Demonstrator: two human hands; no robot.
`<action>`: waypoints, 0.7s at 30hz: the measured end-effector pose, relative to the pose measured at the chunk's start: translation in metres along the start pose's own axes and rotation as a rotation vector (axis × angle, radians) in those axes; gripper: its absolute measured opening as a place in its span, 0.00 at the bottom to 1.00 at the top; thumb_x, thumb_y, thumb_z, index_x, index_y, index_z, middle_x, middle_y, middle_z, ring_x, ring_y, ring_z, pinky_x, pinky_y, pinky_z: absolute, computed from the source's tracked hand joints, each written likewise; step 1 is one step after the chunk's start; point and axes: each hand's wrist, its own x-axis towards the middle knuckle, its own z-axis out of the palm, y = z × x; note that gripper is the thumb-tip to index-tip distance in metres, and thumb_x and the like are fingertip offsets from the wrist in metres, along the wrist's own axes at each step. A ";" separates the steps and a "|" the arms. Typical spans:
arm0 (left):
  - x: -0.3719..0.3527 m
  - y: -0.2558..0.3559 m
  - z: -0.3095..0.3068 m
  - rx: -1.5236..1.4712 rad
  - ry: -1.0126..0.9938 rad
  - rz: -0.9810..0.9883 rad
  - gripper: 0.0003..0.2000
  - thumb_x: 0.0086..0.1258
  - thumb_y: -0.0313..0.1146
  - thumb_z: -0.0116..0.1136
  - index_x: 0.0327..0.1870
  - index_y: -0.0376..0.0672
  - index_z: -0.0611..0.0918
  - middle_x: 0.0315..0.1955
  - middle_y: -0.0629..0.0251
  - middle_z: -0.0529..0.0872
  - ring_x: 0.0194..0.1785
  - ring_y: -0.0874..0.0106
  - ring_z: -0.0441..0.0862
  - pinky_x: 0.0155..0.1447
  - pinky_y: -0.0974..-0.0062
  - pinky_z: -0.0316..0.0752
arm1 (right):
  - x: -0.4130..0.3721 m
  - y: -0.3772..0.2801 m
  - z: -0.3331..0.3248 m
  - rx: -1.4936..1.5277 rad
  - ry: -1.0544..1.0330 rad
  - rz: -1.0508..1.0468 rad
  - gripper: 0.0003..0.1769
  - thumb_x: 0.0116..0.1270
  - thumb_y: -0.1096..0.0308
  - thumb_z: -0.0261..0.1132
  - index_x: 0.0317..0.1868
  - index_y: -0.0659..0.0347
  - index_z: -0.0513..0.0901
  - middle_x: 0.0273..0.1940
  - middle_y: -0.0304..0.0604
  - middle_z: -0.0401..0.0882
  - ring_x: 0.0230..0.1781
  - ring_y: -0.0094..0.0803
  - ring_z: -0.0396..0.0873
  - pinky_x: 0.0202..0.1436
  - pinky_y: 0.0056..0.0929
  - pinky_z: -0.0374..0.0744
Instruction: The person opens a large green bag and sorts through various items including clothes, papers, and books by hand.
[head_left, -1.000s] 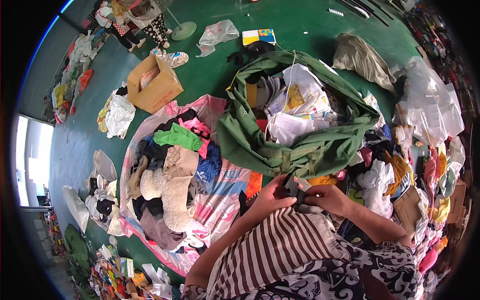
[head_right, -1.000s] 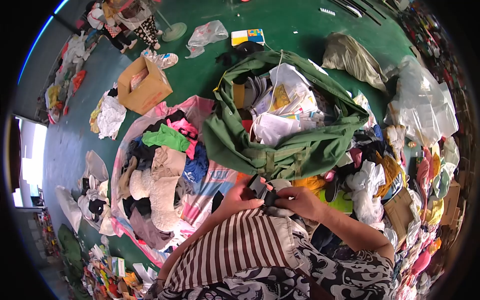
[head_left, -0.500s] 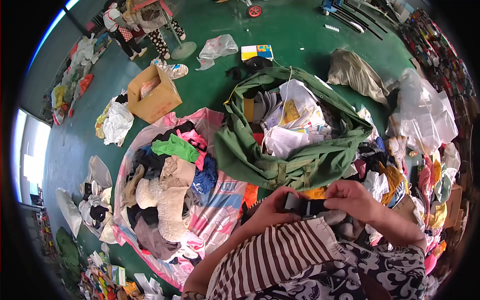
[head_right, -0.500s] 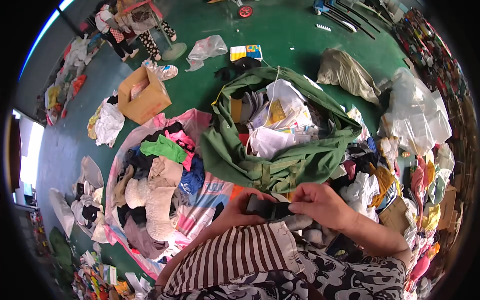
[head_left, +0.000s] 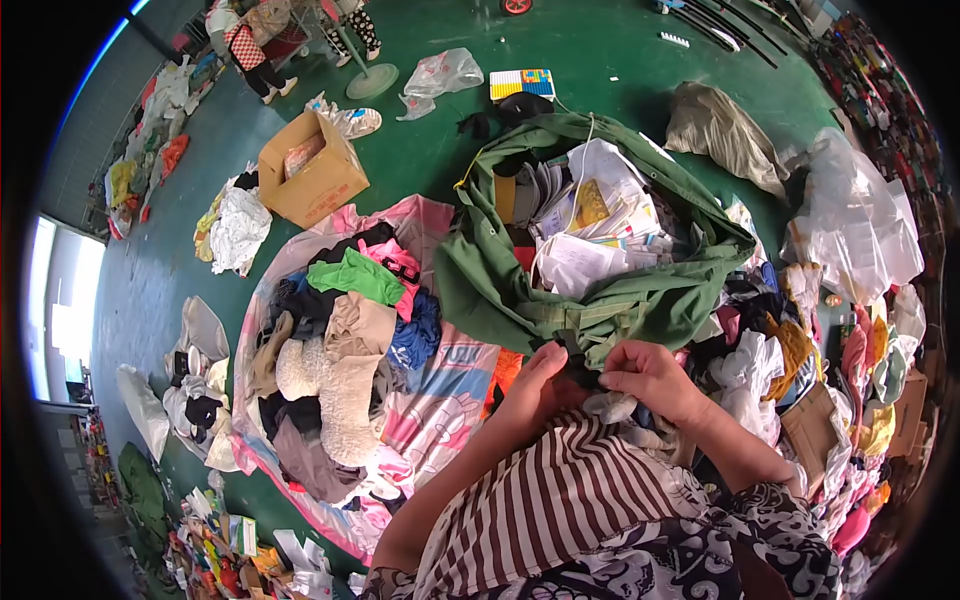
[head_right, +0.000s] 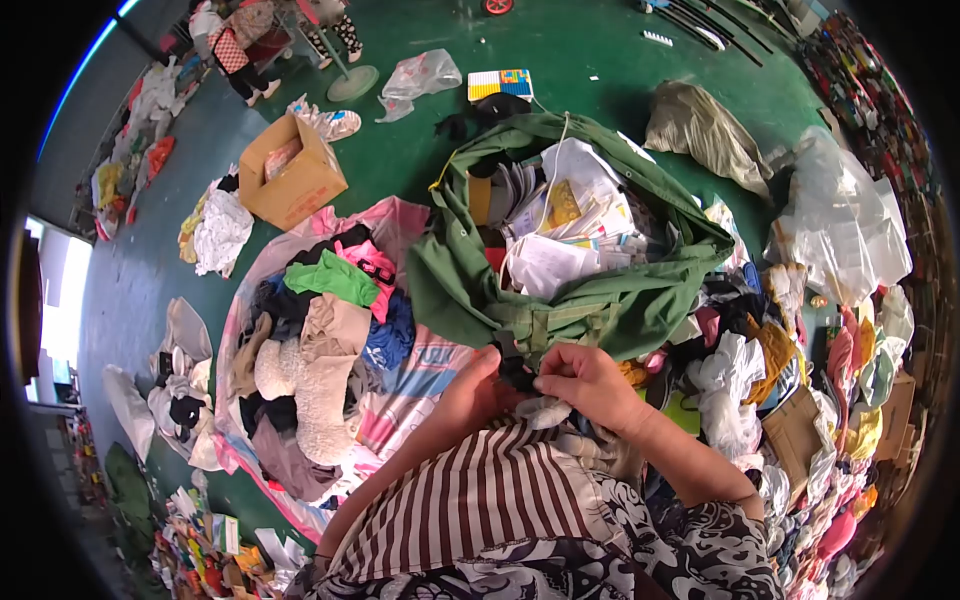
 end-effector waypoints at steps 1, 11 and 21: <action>-0.003 0.003 0.005 0.087 -0.042 0.107 0.23 0.67 0.39 0.50 0.60 0.47 0.61 0.48 0.60 0.72 0.47 0.68 0.77 0.49 0.64 0.75 | -0.001 0.003 0.002 -0.067 0.027 -0.015 0.05 0.57 0.74 0.62 0.32 0.65 0.75 0.25 0.31 0.73 0.25 0.14 0.68 0.29 0.16 0.68; -0.011 0.008 0.017 0.344 0.028 0.422 0.14 0.67 0.24 0.49 0.53 0.42 0.69 0.50 0.61 0.77 0.50 0.77 0.73 0.56 0.78 0.67 | 0.003 0.013 0.015 -0.058 0.196 -0.012 0.10 0.56 0.74 0.64 0.39 0.65 0.77 0.26 0.36 0.76 0.26 0.16 0.72 0.29 0.17 0.70; -0.013 0.004 0.015 0.725 0.258 0.840 0.17 0.58 0.28 0.60 0.50 0.44 0.75 0.48 0.66 0.72 0.51 0.72 0.69 0.57 0.72 0.64 | 0.011 0.029 0.014 0.148 0.061 0.079 0.14 0.56 0.75 0.62 0.44 0.70 0.76 0.32 0.35 0.78 0.31 0.16 0.73 0.35 0.14 0.71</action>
